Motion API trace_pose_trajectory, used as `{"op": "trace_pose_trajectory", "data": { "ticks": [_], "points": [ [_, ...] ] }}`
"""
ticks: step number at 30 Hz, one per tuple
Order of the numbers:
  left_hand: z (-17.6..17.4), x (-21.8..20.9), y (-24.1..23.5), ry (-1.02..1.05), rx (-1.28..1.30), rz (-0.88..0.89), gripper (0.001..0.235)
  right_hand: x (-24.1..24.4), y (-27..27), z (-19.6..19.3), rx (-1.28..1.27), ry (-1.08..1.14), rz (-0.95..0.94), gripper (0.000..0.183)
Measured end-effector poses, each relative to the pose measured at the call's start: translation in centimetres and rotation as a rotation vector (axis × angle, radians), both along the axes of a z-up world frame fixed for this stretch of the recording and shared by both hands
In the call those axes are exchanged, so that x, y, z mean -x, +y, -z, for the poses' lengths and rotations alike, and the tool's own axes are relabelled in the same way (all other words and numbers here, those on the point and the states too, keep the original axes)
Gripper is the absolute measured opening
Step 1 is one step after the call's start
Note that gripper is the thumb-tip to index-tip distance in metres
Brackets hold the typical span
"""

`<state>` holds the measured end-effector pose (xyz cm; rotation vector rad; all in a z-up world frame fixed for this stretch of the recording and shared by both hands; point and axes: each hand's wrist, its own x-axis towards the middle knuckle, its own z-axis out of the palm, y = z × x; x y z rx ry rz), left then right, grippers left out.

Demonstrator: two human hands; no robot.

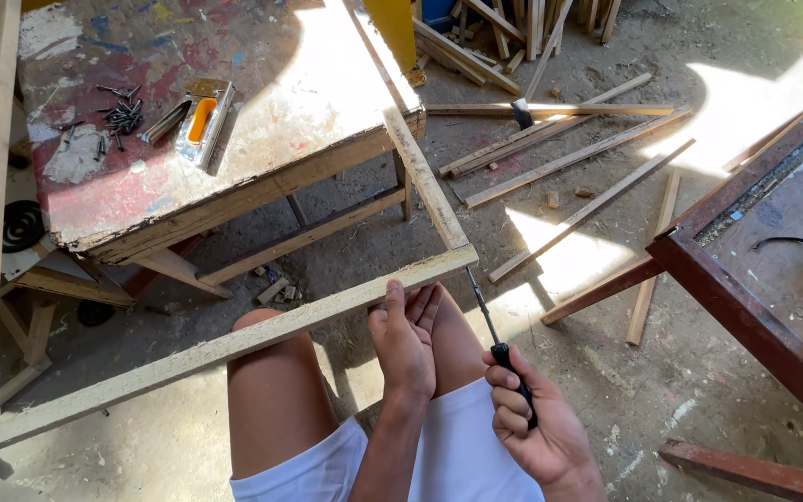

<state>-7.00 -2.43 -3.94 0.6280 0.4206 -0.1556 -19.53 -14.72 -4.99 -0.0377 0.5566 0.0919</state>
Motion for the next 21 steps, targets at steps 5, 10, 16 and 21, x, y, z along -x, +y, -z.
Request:
{"op": "trace_pose_trajectory", "data": {
  "ticks": [5, 10, 16, 21],
  "points": [
    [-0.5, 0.1, -0.4, 0.004, -0.02, -0.012, 0.041, -0.8, 0.9, -2.7, 0.855, 0.148, 0.027, 0.017],
    [-0.4, 0.1, -0.2, 0.03, -0.036, -0.009, 0.041, -0.8, 3.9, -3.7, 2.199, 0.402, -0.092, 0.03],
    [0.0, -0.2, 0.2, -0.019, -0.049, -0.006, 0.04, -1.3, 4.1, -3.9, 1.538, 0.304, -0.108, 0.026],
    [-0.2, -0.1, 0.1, -0.027, -0.046, -0.007, 0.039, -0.7, 0.8, -2.1, 0.411, 0.125, -0.06, 0.041]
  ]
}}
